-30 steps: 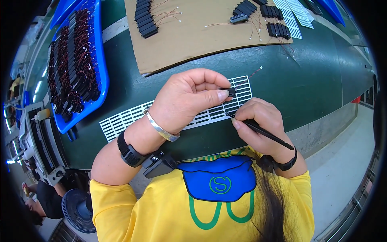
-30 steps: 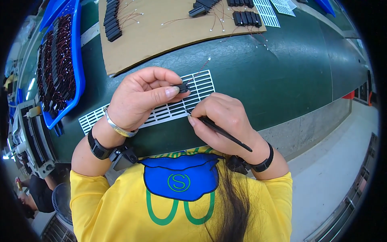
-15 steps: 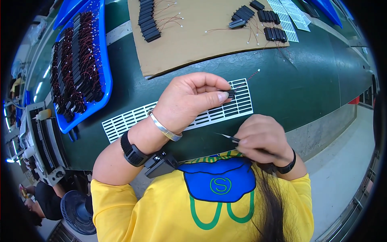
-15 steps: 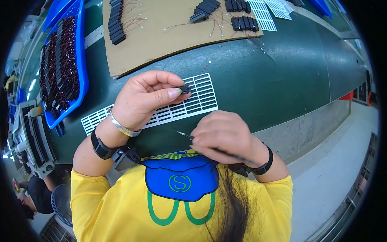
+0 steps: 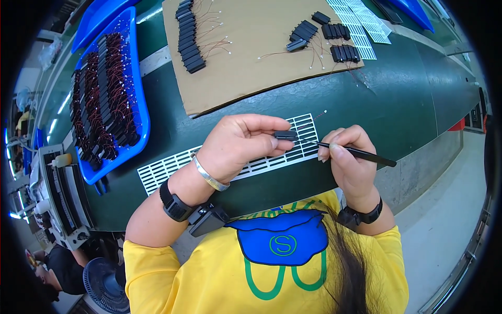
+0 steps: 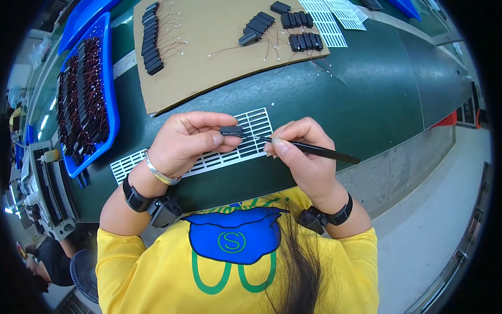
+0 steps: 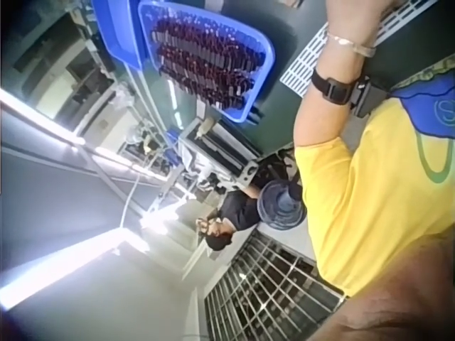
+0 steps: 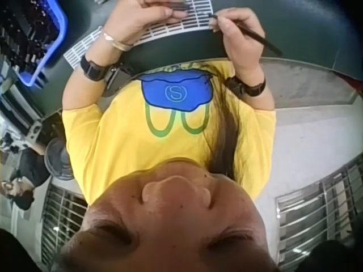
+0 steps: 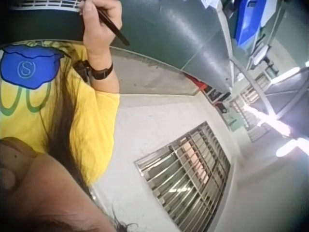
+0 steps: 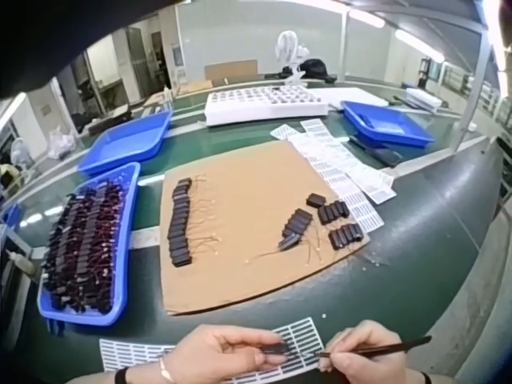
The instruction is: The person picks up a speaker from a cardboard sheet, uses tweezers to apply a small piece of white tape to its side, and places it back down before repeating the process.
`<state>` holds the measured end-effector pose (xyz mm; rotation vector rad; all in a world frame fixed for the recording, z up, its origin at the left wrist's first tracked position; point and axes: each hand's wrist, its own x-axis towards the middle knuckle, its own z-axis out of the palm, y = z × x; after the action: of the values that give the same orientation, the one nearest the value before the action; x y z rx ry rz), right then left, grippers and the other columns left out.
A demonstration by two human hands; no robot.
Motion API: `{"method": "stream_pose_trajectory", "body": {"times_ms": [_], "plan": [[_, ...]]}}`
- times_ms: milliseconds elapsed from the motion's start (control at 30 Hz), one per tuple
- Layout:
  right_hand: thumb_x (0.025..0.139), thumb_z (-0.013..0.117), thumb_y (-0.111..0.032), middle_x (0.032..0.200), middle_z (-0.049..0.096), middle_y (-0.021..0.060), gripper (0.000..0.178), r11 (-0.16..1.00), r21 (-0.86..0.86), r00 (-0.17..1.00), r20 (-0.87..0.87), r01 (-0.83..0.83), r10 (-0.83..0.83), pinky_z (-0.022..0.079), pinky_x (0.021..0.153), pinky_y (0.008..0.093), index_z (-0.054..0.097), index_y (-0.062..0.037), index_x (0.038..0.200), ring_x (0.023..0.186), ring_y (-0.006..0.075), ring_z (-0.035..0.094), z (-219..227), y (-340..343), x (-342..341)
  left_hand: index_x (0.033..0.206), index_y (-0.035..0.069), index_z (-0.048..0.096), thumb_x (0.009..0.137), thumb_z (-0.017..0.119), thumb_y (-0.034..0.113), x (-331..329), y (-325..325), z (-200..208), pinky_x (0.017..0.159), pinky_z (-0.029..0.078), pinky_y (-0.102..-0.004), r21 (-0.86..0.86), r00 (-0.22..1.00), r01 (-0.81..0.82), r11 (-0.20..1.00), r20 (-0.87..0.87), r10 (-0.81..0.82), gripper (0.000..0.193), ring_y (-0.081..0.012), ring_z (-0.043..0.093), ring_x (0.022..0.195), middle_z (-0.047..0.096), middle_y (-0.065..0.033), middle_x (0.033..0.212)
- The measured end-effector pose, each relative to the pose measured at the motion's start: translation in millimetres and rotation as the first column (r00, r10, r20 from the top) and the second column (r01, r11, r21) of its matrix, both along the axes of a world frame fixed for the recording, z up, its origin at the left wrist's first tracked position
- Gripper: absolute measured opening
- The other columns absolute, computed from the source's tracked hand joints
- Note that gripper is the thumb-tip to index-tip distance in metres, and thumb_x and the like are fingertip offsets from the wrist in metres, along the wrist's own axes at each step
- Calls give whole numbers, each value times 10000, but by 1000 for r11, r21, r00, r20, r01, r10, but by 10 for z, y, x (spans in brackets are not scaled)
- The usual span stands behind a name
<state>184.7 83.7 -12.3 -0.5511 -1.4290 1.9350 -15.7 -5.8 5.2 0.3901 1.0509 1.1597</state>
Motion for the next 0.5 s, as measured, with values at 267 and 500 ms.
{"method": "stream_pose_trajectory", "body": {"times_ms": [267,500], "plan": [[804,551,-4,801,586,96,73,999,-31,999,34,-32,34,465,666,231,490,1,844,730,113,571,10,5,-54,1092,-70,521,795,511,-21,-20,-18,-23,809,478,-249,8,998,56,998,4,-56,301,-183,602,918,599,-143,985],[799,562,-8,797,590,90,79,999,-4,996,79,-38,38,463,680,228,496,1,841,735,108,573,6,6,-67,1097,-65,521,803,535,-2,-13,-22,-32,824,483,-275,4,999,37,999,6,-37,301,-209,606,914,604,-165,972]]}}
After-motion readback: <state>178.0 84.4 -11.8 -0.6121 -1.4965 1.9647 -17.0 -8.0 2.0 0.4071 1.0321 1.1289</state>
